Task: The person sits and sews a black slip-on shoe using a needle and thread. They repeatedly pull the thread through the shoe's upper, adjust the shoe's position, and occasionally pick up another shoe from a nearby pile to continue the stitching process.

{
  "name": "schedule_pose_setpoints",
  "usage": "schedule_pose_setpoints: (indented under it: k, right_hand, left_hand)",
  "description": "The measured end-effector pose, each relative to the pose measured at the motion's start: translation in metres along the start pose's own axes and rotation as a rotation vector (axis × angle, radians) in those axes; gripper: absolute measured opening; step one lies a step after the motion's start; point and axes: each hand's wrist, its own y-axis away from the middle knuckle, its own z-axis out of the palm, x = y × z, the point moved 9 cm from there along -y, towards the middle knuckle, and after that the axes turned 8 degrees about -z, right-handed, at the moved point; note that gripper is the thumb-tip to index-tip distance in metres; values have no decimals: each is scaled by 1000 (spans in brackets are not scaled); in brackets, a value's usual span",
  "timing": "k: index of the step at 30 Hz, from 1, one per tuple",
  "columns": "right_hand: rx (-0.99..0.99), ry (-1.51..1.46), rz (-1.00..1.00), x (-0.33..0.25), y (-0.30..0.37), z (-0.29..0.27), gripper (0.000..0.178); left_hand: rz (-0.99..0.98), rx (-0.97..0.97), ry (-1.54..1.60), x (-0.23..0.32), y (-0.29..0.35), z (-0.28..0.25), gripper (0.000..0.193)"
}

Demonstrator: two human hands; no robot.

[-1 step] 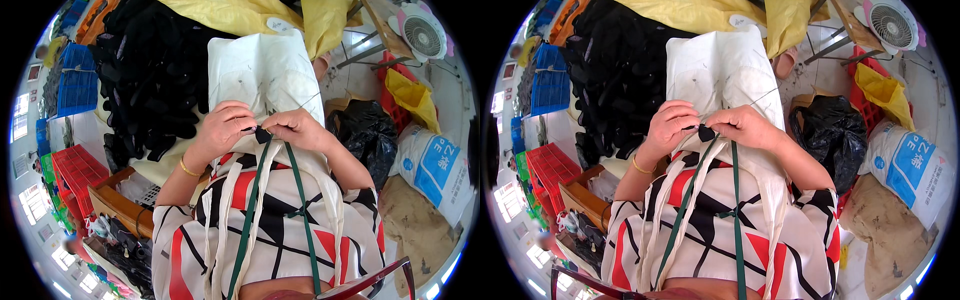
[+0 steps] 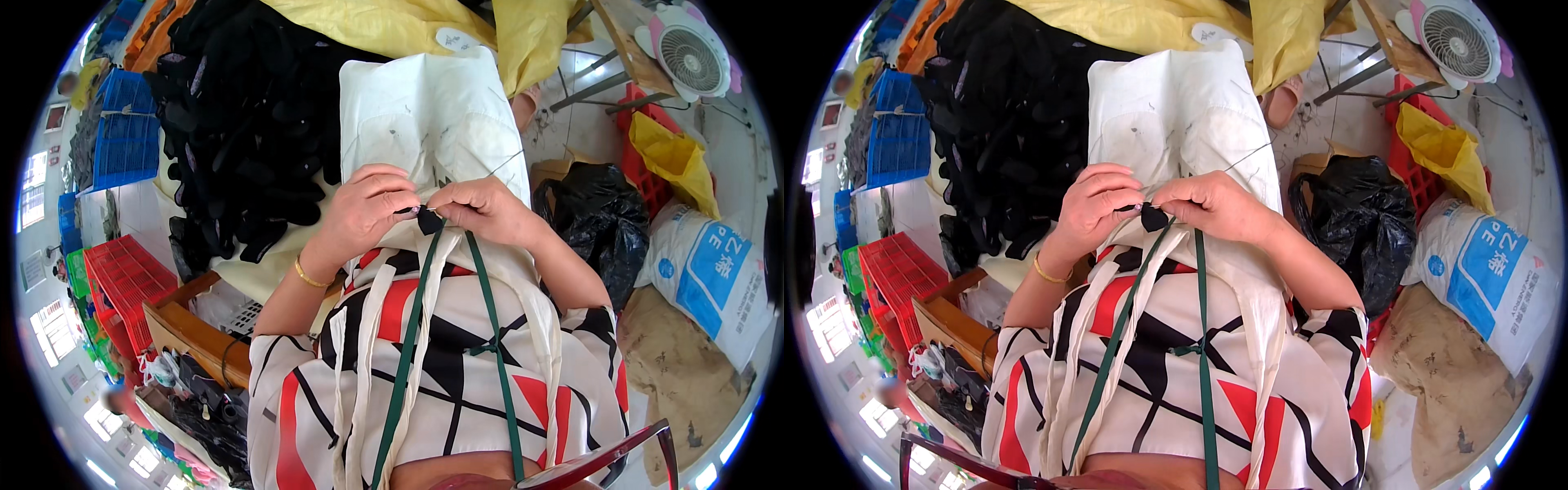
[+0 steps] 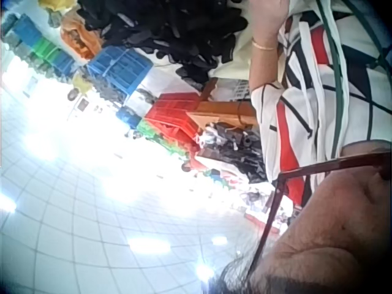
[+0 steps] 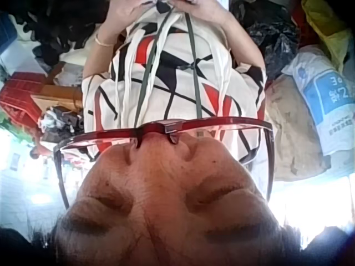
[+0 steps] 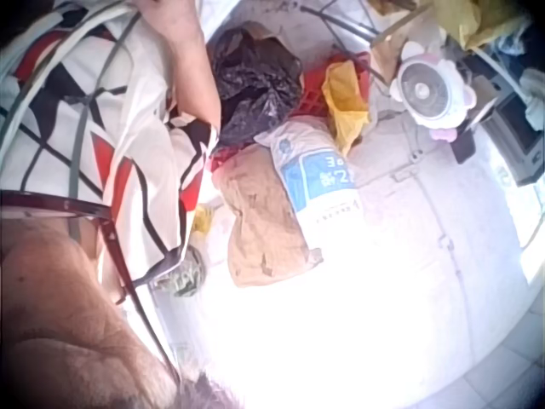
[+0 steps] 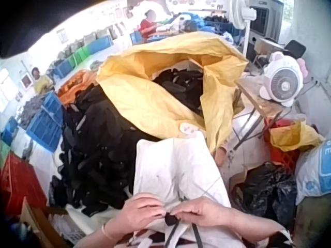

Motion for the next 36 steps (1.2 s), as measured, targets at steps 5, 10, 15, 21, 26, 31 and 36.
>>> schedule_pose_setpoints:
  k: [5, 10, 15, 21, 26, 31, 36]
  right_hand:
    - [3, -64, -60, -2, -2, 6, 10]
    - [-21, -83, -4, 0, -2, 11, 6]
    - [-18, -103, 52, 8, -2, 15, 5]
    - [-44, -209, 69, 20, -3, 19, 12]
    - [-58, -363, 326, 22, -3, 16, 32]
    - [-58, -305, 207, 25, -10, 22, 34]
    - [144, 340, -74, 0, -20, -4, 17]
  left_hand:
    - [-46, 11, 119, -3, 5, 4, 23]
    - [-82, -8, 189, -4, 8, 6, 22]
    - [-80, 6, 219, -6, 9, 7, 23]
    - [-124, 27, 265, -11, 8, 8, 21]
    - [-164, -62, 238, -18, 10, 14, 17]
    - [-238, -103, 233, -28, 12, 23, 19]
    - [-393, -82, 149, -43, 15, 23, 18]
